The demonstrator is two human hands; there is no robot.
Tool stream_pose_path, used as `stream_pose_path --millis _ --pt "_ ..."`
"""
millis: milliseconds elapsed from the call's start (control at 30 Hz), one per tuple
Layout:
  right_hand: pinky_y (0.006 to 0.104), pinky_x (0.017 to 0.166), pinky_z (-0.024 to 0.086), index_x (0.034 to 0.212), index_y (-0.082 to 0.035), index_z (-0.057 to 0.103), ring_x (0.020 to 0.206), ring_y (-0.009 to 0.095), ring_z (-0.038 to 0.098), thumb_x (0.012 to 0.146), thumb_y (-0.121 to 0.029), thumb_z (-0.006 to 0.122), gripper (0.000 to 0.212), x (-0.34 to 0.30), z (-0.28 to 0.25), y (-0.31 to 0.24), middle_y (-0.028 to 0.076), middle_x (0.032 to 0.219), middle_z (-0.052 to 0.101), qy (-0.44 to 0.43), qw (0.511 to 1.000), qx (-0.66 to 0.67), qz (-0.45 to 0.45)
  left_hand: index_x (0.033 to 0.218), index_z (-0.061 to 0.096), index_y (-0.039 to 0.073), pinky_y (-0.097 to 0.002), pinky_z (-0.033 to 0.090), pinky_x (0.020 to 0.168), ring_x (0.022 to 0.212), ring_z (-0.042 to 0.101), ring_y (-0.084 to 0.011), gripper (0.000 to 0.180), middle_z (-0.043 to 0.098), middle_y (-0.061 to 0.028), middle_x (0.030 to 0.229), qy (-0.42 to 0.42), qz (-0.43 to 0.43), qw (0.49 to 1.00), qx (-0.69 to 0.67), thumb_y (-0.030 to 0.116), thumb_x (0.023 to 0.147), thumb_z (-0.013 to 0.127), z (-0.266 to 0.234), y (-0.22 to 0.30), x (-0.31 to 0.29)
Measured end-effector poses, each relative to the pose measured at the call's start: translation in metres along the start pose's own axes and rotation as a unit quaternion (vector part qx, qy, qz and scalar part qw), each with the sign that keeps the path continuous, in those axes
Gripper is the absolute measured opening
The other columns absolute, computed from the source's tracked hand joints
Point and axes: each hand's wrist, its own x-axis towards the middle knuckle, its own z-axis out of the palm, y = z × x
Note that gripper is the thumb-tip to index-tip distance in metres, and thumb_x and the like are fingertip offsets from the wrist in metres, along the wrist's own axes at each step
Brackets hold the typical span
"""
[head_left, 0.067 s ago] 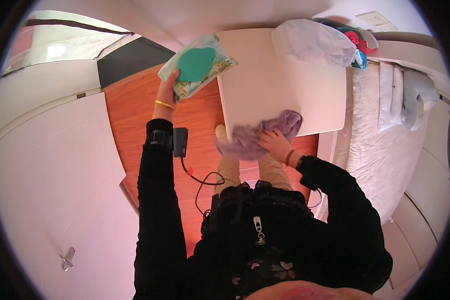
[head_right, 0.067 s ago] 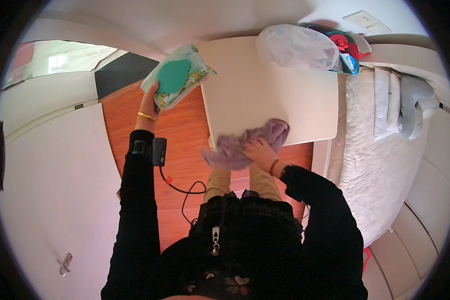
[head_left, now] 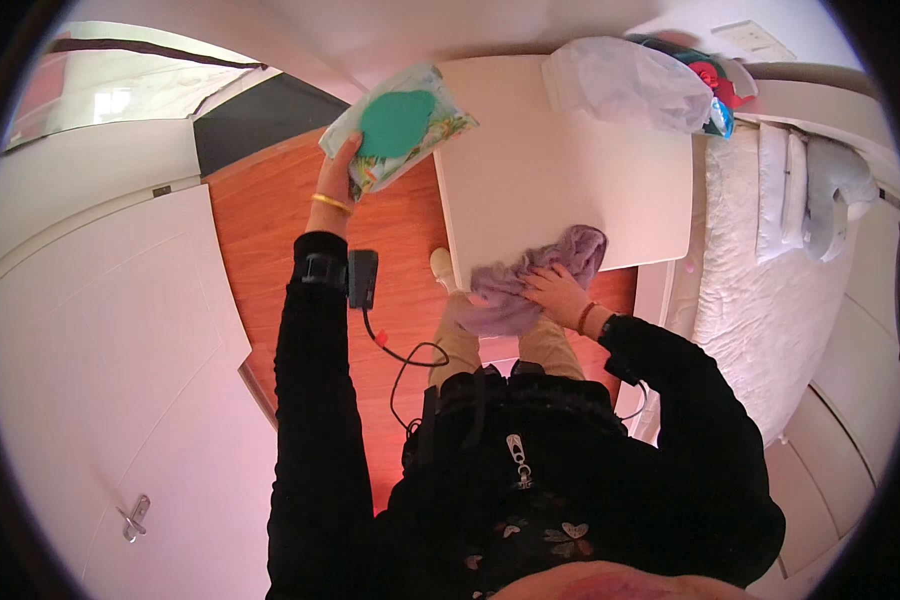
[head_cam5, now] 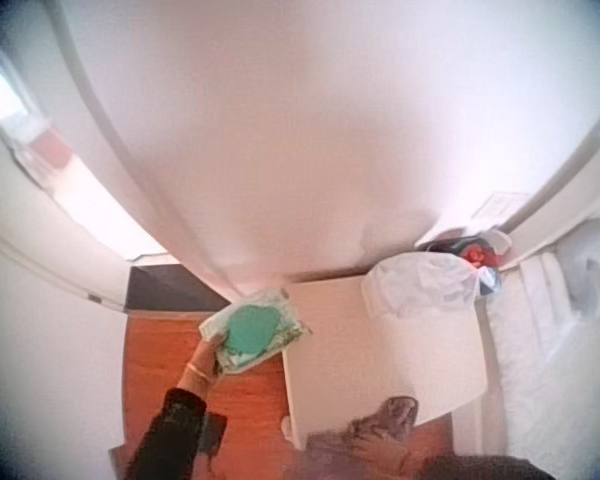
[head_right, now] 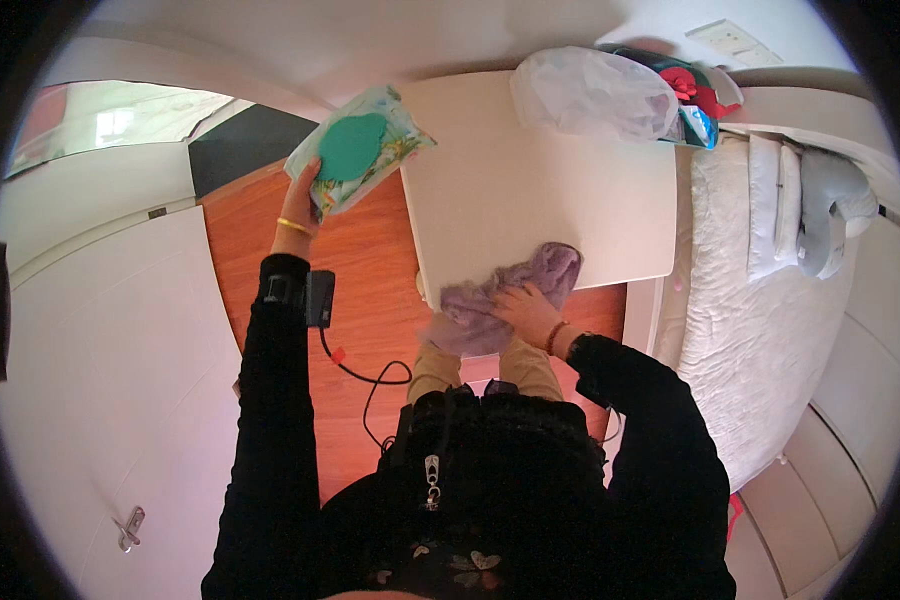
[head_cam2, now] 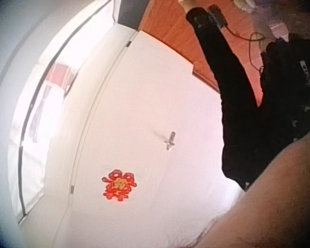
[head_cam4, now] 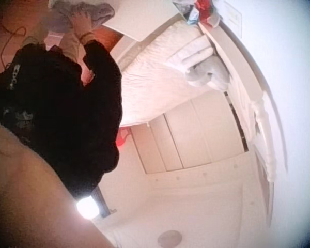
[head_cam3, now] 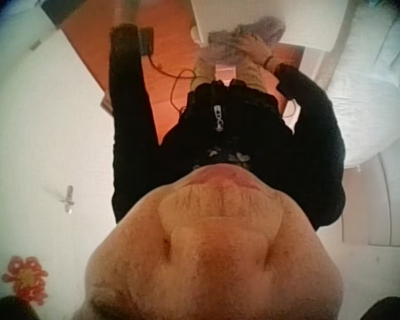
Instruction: The person wipes a white door, a bedside table, a vanity, and a window sill using a purple cloth. They move small items on the bedside table and vanity to reach the surfaces, then wipe the window frame and sill.
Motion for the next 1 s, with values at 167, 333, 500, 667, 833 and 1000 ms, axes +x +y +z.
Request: stream_pose_path --millis 167,333,500,667,833,1000 --pt "0.0456 0.095 0.036 0.104 -0.016 0.062 0.113 0.027 0.047 0.065 -0.003 0.056 0.042 -0.017 -0.046 0.015 0.006 0.118 0.054 -0.062 0.977 0.165 0.123 0.124 0.046 0.001 -0.0328 0.049 0.080 0.099 0.058 -0.0216 0.056 0.056 -0.0102 0.116 0.016 -0.051 0.994 0.099 0.028 0.081 0.068 0.026 -0.017 0.053" --pt "0.0364 0.094 0.040 0.109 -0.011 0.060 0.108 0.031 0.051 0.063 0.000 0.053 0.048 -0.068 -0.088 0.064 0.012 0.114 0.055 0.067 0.889 0.382 0.245 0.122 0.046 -0.004 -0.0327 0.049 0.074 0.093 0.060 -0.0209 0.066 0.058 -0.0117 0.109 0.021 -0.076 0.986 0.149 0.032 0.074 0.075 0.052 -0.038 0.098" --pt "0.0347 0.100 0.037 0.127 -0.008 0.048 0.119 0.031 0.044 0.071 -0.016 0.064 0.058 -0.110 -0.090 0.159 0.018 0.127 0.047 0.304 0.839 0.242 0.381 0.128 0.039 -0.003 -0.0339 0.051 0.067 0.088 0.059 -0.0255 0.088 0.055 -0.0131 0.111 0.109 -0.154 0.843 0.503 0.069 0.078 0.047 0.058 -0.042 0.107" --pt "0.0600 0.099 0.027 0.139 -0.021 0.034 0.132 0.042 0.021 0.068 -0.059 0.065 0.085 -0.051 -0.063 0.178 0.017 0.146 0.022 0.295 0.694 0.161 0.637 0.121 0.044 0.001 -0.0418 0.052 0.059 0.086 0.058 -0.0268 0.084 0.053 -0.0125 0.102 0.129 -0.175 0.868 0.446 0.072 0.078 0.041 0.065 -0.045 0.083" --pt "0.0747 0.091 0.019 0.136 -0.031 0.037 0.133 0.046 0.012 0.063 -0.067 0.063 0.086 0.005 -0.062 0.111 0.012 0.148 0.017 0.185 0.732 0.064 0.653 0.115 0.048 0.000 -0.0404 0.050 0.060 0.084 0.056 -0.0262 0.079 0.053 -0.0119 0.096 0.122 -0.157 0.862 0.466 0.071 0.079 0.040 0.066 -0.046 0.095" --pt "0.0733 0.096 0.010 0.131 -0.031 0.046 0.135 0.042 0.009 0.073 -0.053 0.059 0.064 0.057 -0.048 -0.018 0.009 0.146 0.023 0.123 0.861 0.068 0.489 0.112 0.050 -0.007 -0.0360 0.047 0.069 0.083 0.053 -0.0274 0.068 0.058 -0.0156 0.094 0.145 -0.011 0.893 0.427 0.056 0.085 0.046 0.054 -0.053 0.089"
